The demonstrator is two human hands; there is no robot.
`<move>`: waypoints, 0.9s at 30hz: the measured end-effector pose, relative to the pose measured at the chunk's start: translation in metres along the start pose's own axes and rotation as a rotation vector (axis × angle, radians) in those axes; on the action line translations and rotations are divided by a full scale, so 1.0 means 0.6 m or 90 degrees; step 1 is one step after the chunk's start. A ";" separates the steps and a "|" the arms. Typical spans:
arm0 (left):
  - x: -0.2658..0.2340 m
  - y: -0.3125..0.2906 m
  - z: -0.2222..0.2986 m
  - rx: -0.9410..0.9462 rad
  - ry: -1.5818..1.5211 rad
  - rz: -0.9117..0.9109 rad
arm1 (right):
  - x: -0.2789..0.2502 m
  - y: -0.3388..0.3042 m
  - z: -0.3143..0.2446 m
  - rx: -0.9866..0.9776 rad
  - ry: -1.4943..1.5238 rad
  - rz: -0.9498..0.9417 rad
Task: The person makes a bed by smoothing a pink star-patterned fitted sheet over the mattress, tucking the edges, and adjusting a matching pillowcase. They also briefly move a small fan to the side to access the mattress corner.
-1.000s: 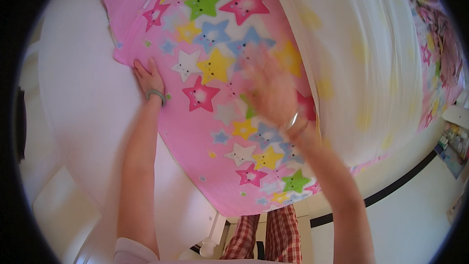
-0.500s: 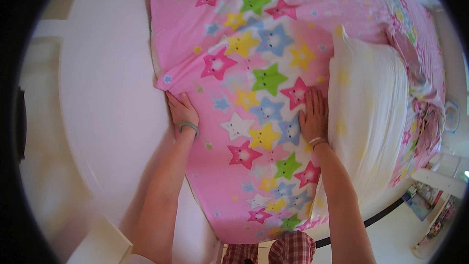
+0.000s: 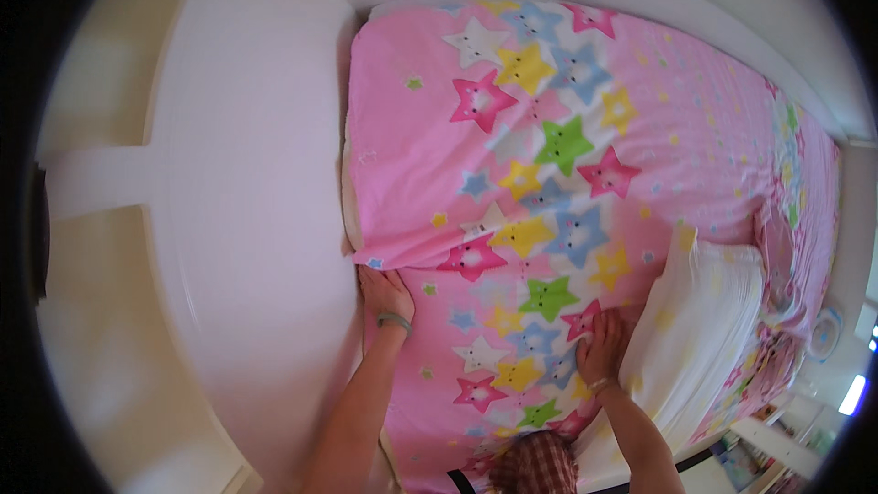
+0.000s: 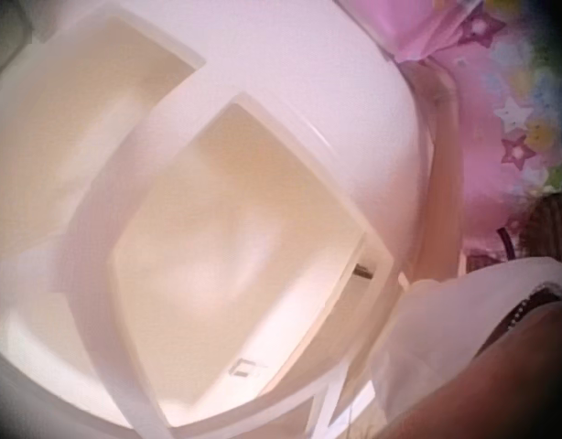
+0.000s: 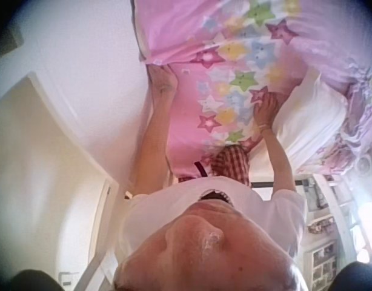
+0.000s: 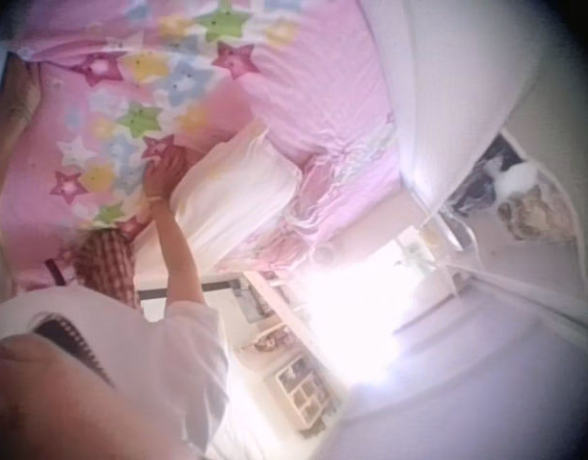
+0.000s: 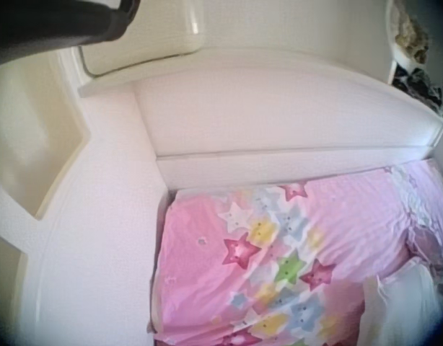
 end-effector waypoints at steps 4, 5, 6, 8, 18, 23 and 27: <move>0.001 0.000 0.010 0.006 0.031 -0.012 | -0.049 0.133 -0.026 0.067 0.384 -0.102; 0.005 -0.002 0.007 -0.001 0.015 -0.008 | -0.067 0.240 -0.081 0.107 0.531 -0.190; 0.009 -0.001 0.003 -0.006 -0.001 -0.001 | -0.105 0.348 -0.153 -0.161 0.482 -0.020; 0.012 -0.005 -0.004 -0.019 -0.016 0.003 | -0.125 0.547 -0.272 -0.116 0.502 -0.057; 0.011 -0.002 -0.003 -0.006 -0.031 -0.004 | -0.008 0.902 -0.466 -0.207 0.219 0.054; 0.005 -0.004 -0.007 -0.044 -0.052 -0.023 | -0.079 0.895 -0.491 -0.102 0.497 0.261; 0.017 -0.010 -0.007 -0.052 -0.044 -0.035 | -0.093 0.903 -0.552 -0.093 0.554 0.339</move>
Point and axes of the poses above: each hand's wrist, its own y-axis towards the middle knuckle, its own x-axis out of the palm, z = x × y, the point moved 6 cm from there along y, towards the middle knuckle, and after that the axes turned 8 degrees about z, right-handed, at the moved point
